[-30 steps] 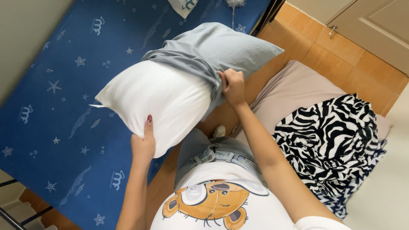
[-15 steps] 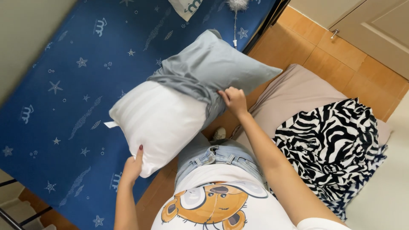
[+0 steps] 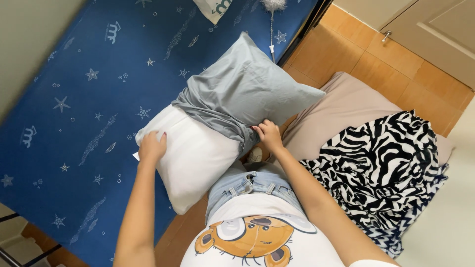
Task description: Removing a pillowcase, folding it, and dusting the pillow.
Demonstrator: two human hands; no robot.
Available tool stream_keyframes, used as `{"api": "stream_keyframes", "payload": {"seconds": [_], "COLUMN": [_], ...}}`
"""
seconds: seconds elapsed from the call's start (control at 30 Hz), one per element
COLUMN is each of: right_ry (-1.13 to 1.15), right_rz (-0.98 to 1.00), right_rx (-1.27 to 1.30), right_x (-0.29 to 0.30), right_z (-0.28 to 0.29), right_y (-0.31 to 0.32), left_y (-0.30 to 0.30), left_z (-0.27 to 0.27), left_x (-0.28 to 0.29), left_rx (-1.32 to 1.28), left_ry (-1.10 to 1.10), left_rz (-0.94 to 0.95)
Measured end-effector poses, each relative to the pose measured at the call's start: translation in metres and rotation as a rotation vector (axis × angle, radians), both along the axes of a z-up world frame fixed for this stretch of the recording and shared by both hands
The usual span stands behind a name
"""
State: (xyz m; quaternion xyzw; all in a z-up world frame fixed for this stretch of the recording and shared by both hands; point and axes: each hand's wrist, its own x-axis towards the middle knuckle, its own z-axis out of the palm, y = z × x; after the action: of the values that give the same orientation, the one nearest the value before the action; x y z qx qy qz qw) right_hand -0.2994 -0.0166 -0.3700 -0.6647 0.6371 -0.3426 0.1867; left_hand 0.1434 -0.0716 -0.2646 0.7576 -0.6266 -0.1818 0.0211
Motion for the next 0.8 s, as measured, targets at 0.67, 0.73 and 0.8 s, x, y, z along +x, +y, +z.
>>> {"api": "stream_keyframes", "payload": {"seconds": [0.67,0.73,0.8], "right_ry": [-0.515,-0.604,-0.409], "right_rz": [-0.154,-0.192,-0.376], "right_rx": [0.487,0.591,0.67], "right_x": [-0.014,-0.009,-0.006], "right_z": [-0.103,-0.086,-0.067], "right_y": [0.021,0.023,0.024], "left_y": [-0.082,-0.075,-0.066], "left_z": [-0.067,-0.079,-0.067], "left_x": [-0.014,-0.009,-0.015], "left_rx": [0.105,0.043,-0.205], "left_ry": [-0.105,-0.201,-0.207], "left_rz": [0.003,-0.081,-0.093]}}
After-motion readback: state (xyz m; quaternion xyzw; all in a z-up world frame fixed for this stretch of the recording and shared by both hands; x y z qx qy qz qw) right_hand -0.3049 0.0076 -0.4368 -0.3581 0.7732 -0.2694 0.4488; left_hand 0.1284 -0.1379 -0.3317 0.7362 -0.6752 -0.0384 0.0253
